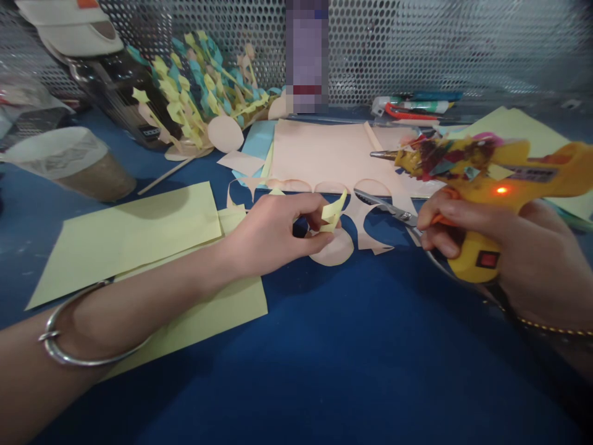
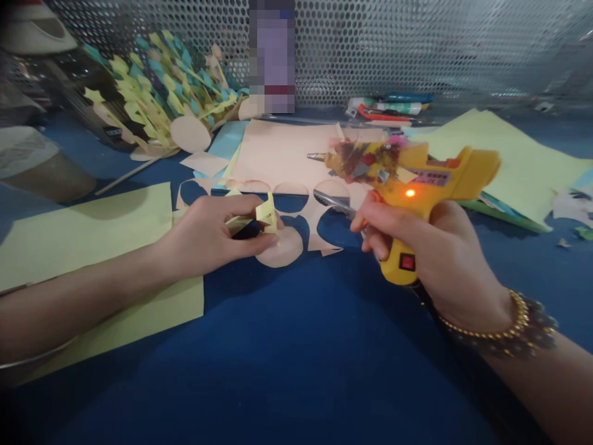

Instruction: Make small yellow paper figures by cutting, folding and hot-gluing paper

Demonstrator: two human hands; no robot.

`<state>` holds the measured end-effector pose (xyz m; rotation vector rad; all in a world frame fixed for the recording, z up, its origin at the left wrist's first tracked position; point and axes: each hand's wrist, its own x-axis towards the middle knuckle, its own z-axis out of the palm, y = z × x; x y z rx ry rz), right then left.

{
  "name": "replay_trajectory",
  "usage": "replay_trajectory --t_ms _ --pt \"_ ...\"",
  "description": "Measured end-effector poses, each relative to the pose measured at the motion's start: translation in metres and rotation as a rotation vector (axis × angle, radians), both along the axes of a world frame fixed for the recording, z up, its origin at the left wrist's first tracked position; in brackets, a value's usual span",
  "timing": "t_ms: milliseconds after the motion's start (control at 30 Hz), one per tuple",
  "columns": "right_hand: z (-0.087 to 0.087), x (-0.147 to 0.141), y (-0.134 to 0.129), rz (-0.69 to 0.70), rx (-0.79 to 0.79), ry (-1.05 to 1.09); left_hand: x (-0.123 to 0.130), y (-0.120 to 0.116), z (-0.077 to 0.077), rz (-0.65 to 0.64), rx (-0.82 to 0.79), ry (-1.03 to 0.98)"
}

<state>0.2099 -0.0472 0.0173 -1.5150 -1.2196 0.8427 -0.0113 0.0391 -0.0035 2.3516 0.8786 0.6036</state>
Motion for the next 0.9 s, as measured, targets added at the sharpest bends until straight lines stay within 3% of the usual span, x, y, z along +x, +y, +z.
replay_trajectory --t_ms 333,900 --pt "-0.0007 0.0013 -0.0002 -0.007 -0.009 -0.003 0.0001 0.0003 0.0014 -0.007 -0.005 0.01" --pt "-0.0075 0.0058 -0.0018 0.106 0.086 0.042 0.0001 -0.0026 0.0 -0.026 0.018 -0.04"
